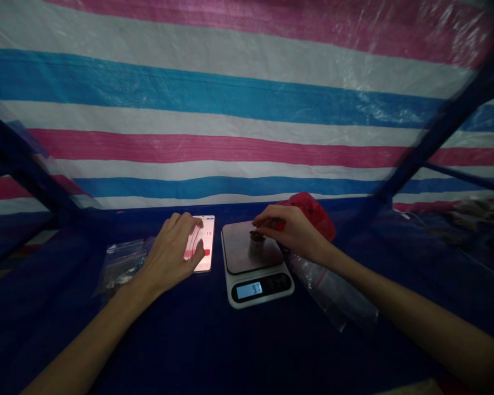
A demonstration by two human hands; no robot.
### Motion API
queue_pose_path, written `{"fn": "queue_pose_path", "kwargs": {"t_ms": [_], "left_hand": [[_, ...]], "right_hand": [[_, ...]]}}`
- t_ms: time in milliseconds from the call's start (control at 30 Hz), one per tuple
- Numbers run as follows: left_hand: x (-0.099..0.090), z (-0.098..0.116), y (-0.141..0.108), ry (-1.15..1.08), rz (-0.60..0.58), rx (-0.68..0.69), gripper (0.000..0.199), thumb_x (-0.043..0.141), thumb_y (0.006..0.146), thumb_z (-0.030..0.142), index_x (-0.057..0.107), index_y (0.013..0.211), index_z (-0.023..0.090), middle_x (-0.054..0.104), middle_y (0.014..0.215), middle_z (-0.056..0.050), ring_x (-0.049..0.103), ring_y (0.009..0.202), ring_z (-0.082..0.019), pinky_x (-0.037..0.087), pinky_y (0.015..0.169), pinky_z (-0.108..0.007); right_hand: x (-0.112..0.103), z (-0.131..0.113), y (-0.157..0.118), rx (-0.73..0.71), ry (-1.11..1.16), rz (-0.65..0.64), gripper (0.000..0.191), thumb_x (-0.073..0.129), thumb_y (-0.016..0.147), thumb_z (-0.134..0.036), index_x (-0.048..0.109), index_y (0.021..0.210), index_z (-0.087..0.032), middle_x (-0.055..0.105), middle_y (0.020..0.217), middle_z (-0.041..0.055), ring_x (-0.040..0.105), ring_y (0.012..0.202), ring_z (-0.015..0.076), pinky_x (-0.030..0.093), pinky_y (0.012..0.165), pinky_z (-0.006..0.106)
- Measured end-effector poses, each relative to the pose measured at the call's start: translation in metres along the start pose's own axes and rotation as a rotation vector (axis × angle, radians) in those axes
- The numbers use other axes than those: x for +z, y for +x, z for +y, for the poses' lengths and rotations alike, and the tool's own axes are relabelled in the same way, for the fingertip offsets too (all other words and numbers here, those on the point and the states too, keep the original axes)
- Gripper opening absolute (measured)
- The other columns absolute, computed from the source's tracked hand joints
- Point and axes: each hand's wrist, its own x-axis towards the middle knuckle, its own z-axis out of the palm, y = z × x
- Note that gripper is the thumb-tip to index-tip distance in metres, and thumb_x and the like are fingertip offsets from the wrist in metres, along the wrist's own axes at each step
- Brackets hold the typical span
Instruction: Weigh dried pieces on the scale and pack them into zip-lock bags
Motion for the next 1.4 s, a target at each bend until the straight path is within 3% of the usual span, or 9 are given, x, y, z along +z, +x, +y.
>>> {"fn": "queue_pose_path", "kwargs": {"t_ms": [600, 800, 1000, 1133, 1400], "left_hand": [[-0.001, 0.004, 0.003, 0.019, 0.006, 0.016, 0.021, 0.054, 0.09, 0.018, 0.046, 0.109, 0.022, 0.055, 0.1, -0.006, 0.048, 0.092, -0.025, 0.04, 0.078, -0.039], [0.001, 0.0, 0.002, 0.02, 0.016, 0.021, 0.022, 0.054, 0.09, 0.018, 0.047, 0.111, 0.021, 0.055, 0.101, -0.006, 0.048, 0.093, -0.026, 0.04, 0.078, -0.039], [0.003, 0.0, 0.003, -0.003, -0.012, 0.009, 0.021, 0.053, 0.09, 0.018, 0.05, 0.11, 0.02, 0.057, 0.101, -0.006, 0.05, 0.092, -0.025, 0.042, 0.078, -0.039], [0.004, -0.003, 0.002, -0.002, -0.008, 0.033, 0.018, 0.053, 0.092, 0.02, 0.053, 0.11, 0.019, 0.059, 0.099, -0.006, 0.053, 0.091, -0.025, 0.043, 0.079, -0.038], [0.005, -0.013, -0.001, -0.018, -0.005, 0.07, 0.021, 0.054, 0.102, 0.036, 0.059, 0.115, 0.019, 0.068, 0.108, -0.007, 0.062, 0.101, -0.026, 0.047, 0.086, -0.04]], "right_hand": [[-0.013, -0.004, -0.003, -0.073, -0.045, -0.067, 0.007, 0.071, 0.09, -0.019, 0.076, 0.096, -0.019, 0.075, 0.095, 0.0055, 0.07, 0.084, 0.0172, 0.057, 0.078, 0.031], [-0.029, 0.002, -0.015, -0.038, -0.079, 0.197, 0.011, 0.067, 0.091, -0.021, 0.077, 0.095, -0.021, 0.077, 0.097, 0.0045, 0.071, 0.092, 0.0207, 0.055, 0.085, 0.034], [-0.024, 0.037, -0.042, -0.009, -0.098, 0.464, 0.016, 0.062, 0.092, -0.016, 0.076, 0.098, -0.022, 0.076, 0.095, 0.003, 0.07, 0.086, 0.0195, 0.053, 0.08, 0.033], [-0.017, 0.048, -0.049, -0.084, -0.199, 0.477, 0.018, 0.059, 0.095, -0.014, 0.075, 0.099, -0.022, 0.074, 0.094, 0.0039, 0.068, 0.088, 0.0194, 0.051, 0.08, 0.033], [-0.017, 0.033, -0.051, -0.14, -0.249, 0.551, 0.021, 0.056, 0.093, -0.01, 0.073, 0.093, -0.022, 0.071, 0.091, 0.0035, 0.066, 0.085, 0.0188, 0.05, 0.079, 0.032]]}}
